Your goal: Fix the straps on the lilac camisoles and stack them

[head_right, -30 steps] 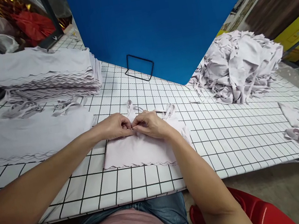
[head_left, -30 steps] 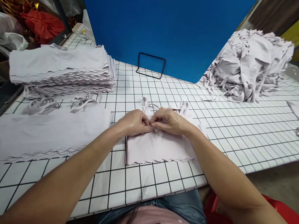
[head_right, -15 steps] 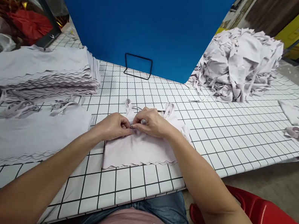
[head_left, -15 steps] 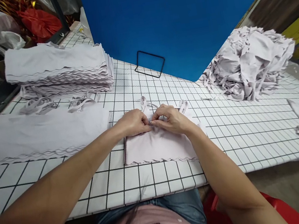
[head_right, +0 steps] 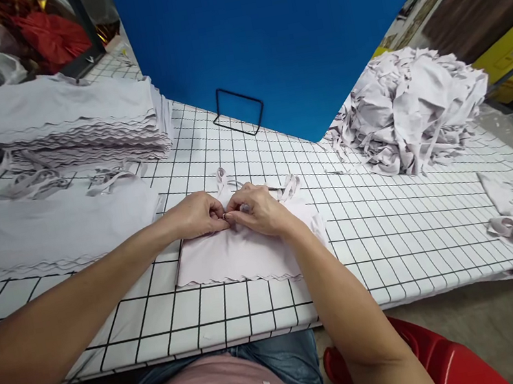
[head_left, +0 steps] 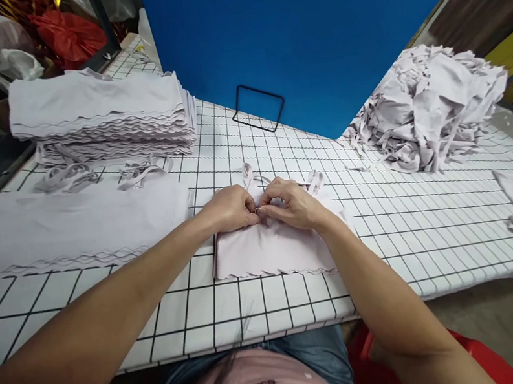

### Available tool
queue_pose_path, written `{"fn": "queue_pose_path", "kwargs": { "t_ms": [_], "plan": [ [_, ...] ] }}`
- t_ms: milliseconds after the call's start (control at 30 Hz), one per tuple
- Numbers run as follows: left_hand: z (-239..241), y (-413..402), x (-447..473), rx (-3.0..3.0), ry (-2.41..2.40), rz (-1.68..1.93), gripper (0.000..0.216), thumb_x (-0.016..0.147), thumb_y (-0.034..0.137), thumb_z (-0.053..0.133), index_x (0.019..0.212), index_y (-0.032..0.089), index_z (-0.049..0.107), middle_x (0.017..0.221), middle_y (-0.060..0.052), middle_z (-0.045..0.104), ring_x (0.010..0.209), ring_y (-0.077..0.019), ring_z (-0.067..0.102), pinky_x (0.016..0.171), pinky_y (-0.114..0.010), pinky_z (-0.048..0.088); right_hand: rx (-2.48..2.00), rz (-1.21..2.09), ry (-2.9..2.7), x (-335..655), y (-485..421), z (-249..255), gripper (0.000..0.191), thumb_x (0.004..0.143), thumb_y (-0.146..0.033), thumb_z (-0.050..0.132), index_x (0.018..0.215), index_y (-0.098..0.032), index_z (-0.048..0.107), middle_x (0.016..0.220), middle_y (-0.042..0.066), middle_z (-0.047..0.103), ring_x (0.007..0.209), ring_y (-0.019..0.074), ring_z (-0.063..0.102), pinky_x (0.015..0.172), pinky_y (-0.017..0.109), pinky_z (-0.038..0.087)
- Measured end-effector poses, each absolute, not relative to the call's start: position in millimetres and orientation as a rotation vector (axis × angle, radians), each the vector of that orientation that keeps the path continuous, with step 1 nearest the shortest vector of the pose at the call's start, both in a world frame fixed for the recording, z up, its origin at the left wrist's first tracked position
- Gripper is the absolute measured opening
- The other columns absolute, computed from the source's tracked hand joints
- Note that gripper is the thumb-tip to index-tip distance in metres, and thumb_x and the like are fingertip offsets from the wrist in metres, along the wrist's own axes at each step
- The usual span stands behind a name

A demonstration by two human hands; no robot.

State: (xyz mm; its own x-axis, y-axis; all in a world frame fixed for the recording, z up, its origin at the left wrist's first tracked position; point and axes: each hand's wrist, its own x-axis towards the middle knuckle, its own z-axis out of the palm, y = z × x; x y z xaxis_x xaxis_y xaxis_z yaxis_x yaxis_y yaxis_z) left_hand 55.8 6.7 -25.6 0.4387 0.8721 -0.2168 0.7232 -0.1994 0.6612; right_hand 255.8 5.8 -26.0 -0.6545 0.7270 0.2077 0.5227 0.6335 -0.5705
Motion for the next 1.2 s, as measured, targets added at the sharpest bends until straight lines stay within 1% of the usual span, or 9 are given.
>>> {"fn": "queue_pose_path", "kwargs": {
  "t_ms": [300, 500, 800, 1200],
  "plan": [
    [-22.4, 5.0, 57.5, 1.950, 1.358, 0.275, 0.017, 0.065, 0.037, 0.070, 0.061, 0.020, 0.067, 0.052, 0.002, 0.057, 0.048, -0.0114, 0.046, 0.048, -0.026, 0.030, -1.013, 0.637, -2.469, 256.4, 5.9, -25.0, 0.007, 0.089, -0.022, 0.062, 0.083, -0.020, 0.067, 0.080, 0.003, 0.069, 0.086, 0.0198, 0.056, 0.086, 0.039, 0.039],
    [-17.4, 3.8, 57.9, 1.959, 1.377, 0.200, 0.019, 0.066, 0.039, 0.068, 0.065, 0.020, 0.068, 0.057, 0.001, 0.060, 0.054, -0.0124, 0.050, 0.050, -0.025, 0.031, -0.983, 0.643, -2.458, 255.6, 5.5, -22.4, 0.011, 0.089, -0.024, 0.062, 0.082, -0.019, 0.067, 0.077, 0.003, 0.068, 0.083, 0.0194, 0.055, 0.083, 0.036, 0.040],
    [-20.2, 5.7, 57.9, 1.949, 1.384, 0.177, 0.018, 0.065, 0.038, 0.067, 0.067, 0.020, 0.068, 0.059, 0.001, 0.061, 0.054, -0.0121, 0.048, 0.049, -0.026, 0.031, -1.001, 0.653, -2.477, 256.3, 4.4, -22.6, 0.010, 0.089, -0.024, 0.061, 0.083, -0.019, 0.067, 0.077, 0.003, 0.067, 0.085, 0.0199, 0.054, 0.082, 0.036, 0.040],
    [-19.9, 5.1, 58.7, 1.980, 1.396, 0.169, 0.018, 0.065, 0.037, 0.067, 0.066, 0.019, 0.068, 0.058, 0.000, 0.061, 0.056, -0.0134, 0.051, 0.051, -0.027, 0.031, -0.993, 0.659, -2.461, 255.4, 4.5, -23.3, 0.008, 0.087, -0.021, 0.061, 0.080, -0.019, 0.065, 0.077, 0.002, 0.068, 0.086, 0.0193, 0.056, 0.087, 0.038, 0.039]
  ]
}}
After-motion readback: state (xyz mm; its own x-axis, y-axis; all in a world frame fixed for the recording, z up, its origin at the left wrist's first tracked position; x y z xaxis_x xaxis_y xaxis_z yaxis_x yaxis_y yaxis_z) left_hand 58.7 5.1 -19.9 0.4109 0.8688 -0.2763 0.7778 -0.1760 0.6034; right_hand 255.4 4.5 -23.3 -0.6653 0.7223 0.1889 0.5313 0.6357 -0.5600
